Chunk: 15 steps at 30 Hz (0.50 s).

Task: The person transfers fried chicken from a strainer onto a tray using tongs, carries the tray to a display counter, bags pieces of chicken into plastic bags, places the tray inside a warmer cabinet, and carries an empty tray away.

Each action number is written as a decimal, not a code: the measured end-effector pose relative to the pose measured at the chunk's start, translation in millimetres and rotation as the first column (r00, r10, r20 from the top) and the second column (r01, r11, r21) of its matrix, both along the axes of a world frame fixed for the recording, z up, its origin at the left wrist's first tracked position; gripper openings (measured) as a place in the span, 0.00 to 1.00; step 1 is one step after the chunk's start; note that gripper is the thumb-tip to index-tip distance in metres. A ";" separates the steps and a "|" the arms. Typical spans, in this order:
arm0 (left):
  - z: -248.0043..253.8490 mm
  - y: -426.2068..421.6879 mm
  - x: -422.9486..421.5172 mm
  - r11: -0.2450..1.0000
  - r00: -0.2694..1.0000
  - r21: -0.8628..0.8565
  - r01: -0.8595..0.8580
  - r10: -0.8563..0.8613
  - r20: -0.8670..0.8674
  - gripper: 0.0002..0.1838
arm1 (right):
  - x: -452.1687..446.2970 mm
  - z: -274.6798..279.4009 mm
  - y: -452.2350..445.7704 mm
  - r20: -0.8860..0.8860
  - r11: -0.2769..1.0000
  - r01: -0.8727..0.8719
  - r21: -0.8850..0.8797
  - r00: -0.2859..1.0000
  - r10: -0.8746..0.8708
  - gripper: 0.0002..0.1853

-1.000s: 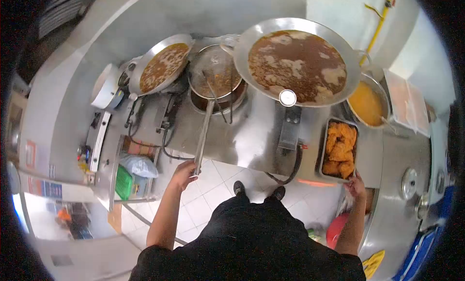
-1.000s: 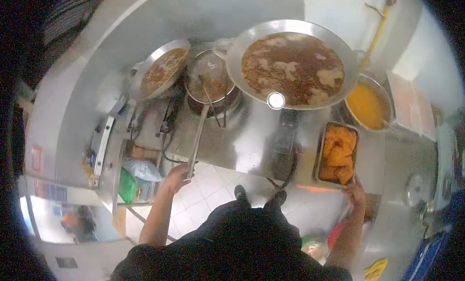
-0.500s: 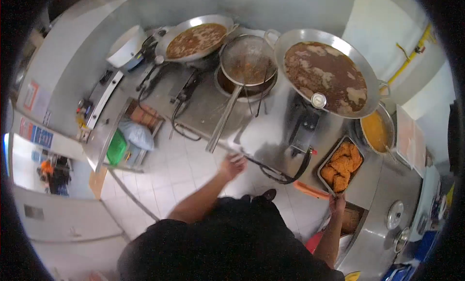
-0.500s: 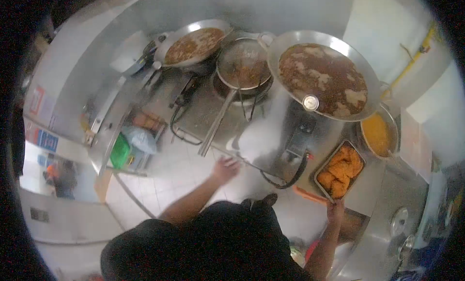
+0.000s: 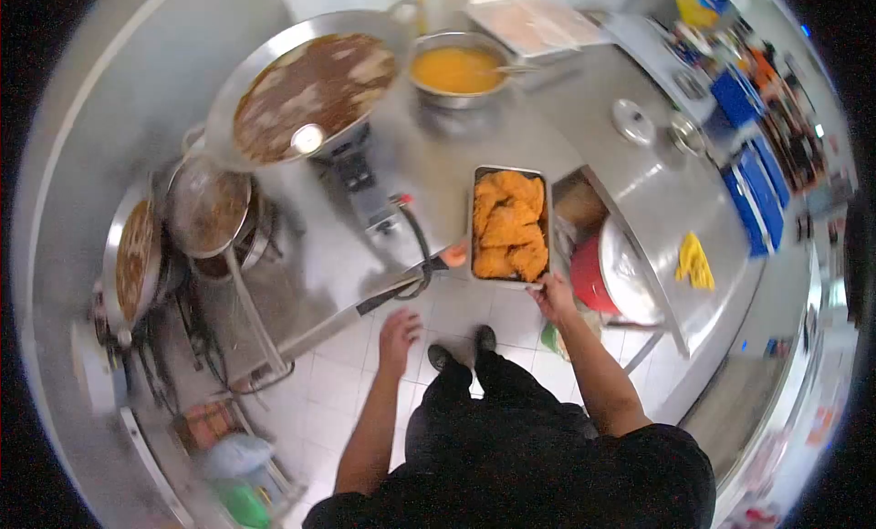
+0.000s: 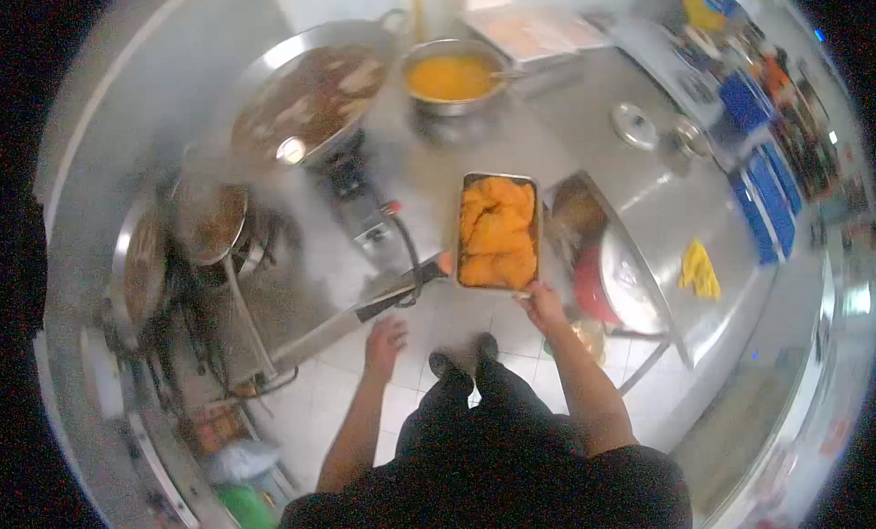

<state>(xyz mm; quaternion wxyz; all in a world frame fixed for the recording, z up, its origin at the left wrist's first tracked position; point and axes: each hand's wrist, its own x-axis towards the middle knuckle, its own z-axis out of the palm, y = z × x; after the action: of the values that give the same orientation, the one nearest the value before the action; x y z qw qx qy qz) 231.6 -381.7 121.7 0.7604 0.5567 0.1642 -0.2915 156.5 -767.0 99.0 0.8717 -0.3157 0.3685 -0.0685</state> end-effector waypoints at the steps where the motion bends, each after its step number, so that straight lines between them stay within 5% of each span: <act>1: -5.1 -8.8 -23.5 0.998 0.998 0.003 0.063 -0.063 -0.005 0.19 | -28.1 -9.0 0.3 0.037 0.998 0.045 0.048 0.998 -0.047 0.12; 4: 18.8 -42.4 -86.6 0.973 0.975 0.065 0.222 -0.221 -0.017 0.15 | -122.8 -7.4 2.5 -0.049 0.997 -0.044 -0.058 0.998 0.041 0.21; 7: 19.5 -83.0 -124.8 0.894 0.903 0.132 0.428 -0.428 -0.031 0.13 | -207.8 32.7 3.3 -0.078 0.977 0.212 0.010 0.975 -0.210 0.21; 9: -34.0 -100.8 -146.6 0.824 0.836 0.177 0.538 -0.549 0.016 0.13 | -271.6 54.4 6.2 -0.032 0.942 0.334 0.031 0.942 -0.333 0.21; 11: -32.0 -138.4 -182.6 0.767 0.763 0.158 0.622 -0.639 0.099 0.20 | -349.1 72.4 -14.9 -0.001 0.947 0.321 0.005 0.947 -0.321 0.24; 15: -23.3 -263.7 -299.6 0.572 0.577 0.219 0.791 -0.815 0.045 0.17 | -525.8 63.7 -56.8 0.086 0.894 0.447 0.016 0.891 -0.447 0.25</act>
<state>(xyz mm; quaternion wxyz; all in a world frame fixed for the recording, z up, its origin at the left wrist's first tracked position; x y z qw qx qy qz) -68.0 -645.4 98.4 0.5024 0.6536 -0.1357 -0.5495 -369.3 -823.9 162.6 0.8472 -0.2209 0.3928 -0.2814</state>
